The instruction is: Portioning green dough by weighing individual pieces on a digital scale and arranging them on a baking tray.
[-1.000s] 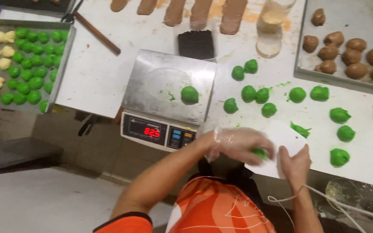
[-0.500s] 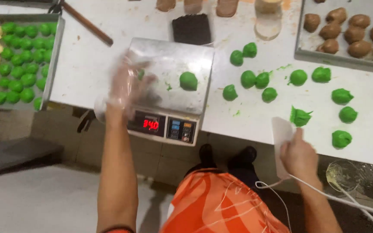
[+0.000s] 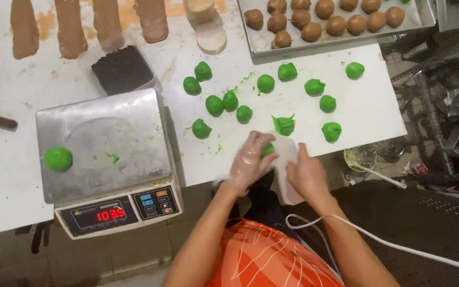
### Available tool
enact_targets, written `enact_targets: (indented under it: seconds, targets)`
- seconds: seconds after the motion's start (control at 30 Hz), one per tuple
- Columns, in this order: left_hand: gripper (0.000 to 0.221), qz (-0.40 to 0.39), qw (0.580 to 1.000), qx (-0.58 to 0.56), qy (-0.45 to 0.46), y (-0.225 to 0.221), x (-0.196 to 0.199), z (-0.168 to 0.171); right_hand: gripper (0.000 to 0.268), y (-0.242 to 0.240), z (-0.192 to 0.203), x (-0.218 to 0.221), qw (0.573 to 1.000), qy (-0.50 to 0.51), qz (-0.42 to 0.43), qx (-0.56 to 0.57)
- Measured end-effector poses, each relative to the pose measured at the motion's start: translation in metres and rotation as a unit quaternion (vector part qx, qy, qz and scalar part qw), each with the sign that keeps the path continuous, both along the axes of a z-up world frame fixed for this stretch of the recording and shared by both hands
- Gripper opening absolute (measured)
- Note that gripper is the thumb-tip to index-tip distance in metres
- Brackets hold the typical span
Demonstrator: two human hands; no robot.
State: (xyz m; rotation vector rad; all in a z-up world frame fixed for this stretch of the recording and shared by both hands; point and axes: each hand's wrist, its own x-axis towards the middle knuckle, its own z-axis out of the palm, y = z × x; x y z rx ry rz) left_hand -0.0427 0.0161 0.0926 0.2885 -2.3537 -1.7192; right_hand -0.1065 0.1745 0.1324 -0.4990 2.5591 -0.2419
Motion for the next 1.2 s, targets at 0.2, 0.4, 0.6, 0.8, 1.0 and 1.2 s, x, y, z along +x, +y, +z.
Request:
enact_targets:
  seconds: [0.2,0.4,0.6,0.8,1.0,1.2]
  targets:
    - [0.12,-0.037,0.924,-0.26,-0.277,-0.005,-0.009,-0.013,0.041,0.014,0.028,-0.012,0.985,0.046,-0.109,-0.127]
    - [0.048,0.01,0.947,-0.301,-0.109,0.01,-0.019,-0.111,0.035,-0.018,0.005,-0.014,0.992,0.006,-0.033,-0.124]
    - [0.035,0.097,0.956,-0.276,0.016,0.023,-0.037,-0.136,0.042,-0.019,-0.043,-0.031,0.999,0.017,0.033,-0.014]
    - [0.043,-0.178,0.881,-0.325,-0.294,-0.017,0.003,0.017,0.058,0.007,-0.092,-0.044,0.954,0.074,-0.031,-0.287]
    - [0.043,-0.086,0.983,0.126,-0.104,-0.055,0.066,0.044,0.057,-0.051,-0.039,-0.007,0.965,-0.028,-0.102,-0.24]
    - [0.091,0.116,0.961,-0.171,-0.183,-0.212,0.162,0.071,0.045,-0.057,-0.019,0.008,0.998,0.014,0.048,0.036]
